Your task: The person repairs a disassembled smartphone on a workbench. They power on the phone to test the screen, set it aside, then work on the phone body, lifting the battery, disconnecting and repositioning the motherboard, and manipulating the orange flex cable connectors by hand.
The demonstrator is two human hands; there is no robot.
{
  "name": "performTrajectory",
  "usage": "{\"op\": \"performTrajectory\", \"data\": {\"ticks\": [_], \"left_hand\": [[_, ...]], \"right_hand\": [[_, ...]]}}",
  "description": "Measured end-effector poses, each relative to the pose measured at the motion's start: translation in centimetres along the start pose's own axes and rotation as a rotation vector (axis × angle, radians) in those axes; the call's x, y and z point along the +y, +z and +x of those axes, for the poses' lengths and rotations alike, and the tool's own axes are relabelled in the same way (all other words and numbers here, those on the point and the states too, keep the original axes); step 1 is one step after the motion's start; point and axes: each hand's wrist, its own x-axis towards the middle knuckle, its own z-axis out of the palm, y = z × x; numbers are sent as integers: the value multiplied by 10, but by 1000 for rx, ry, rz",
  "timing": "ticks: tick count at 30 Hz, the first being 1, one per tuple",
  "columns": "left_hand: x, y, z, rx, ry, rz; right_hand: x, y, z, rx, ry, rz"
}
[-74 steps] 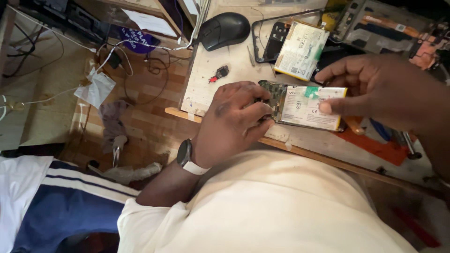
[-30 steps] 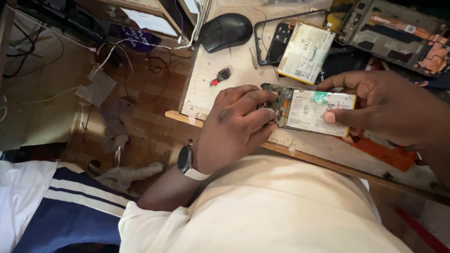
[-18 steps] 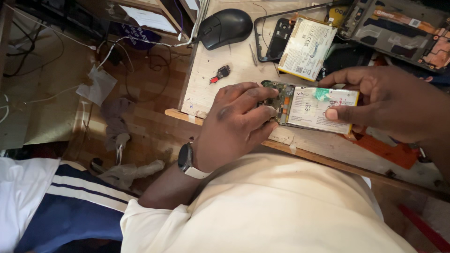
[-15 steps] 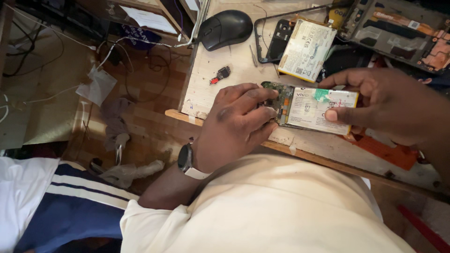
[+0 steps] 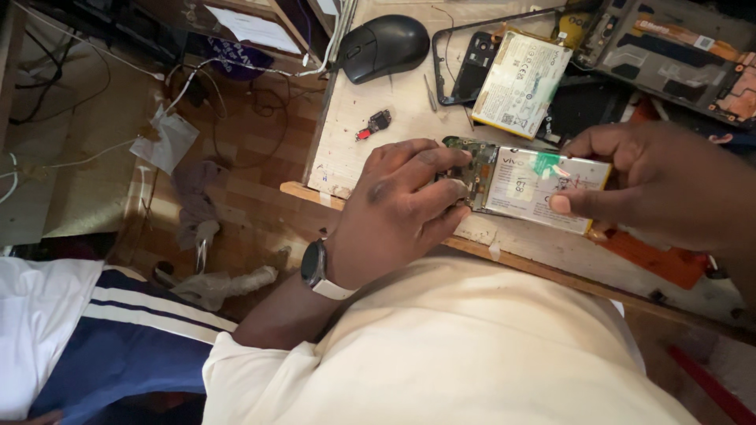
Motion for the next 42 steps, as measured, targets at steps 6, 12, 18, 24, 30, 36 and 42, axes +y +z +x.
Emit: {"op": "performTrajectory", "data": {"ticks": [6,12,18,24,30,36,42], "left_hand": [[-1,1,-1,17,20,-8],[3,5,-4,25,-3,16],[3,6,-5,35,-9,9],[0,4,-6,30,-6,4],[-2,4,-6,34,11,13],[-1,6,-6,35,19,24],[0,7,-6,33,16,13]], "right_hand": [[6,2,0,13,-100,70],[10,4,0,45,-125,56],[12,2,3,-19,-21,-118],[17,3,11,-8,-155,-54],[22,5,14,-6,-129,-20],[32,4,23,13,-168,96],[39,6,29,-44,-254,203]]}}
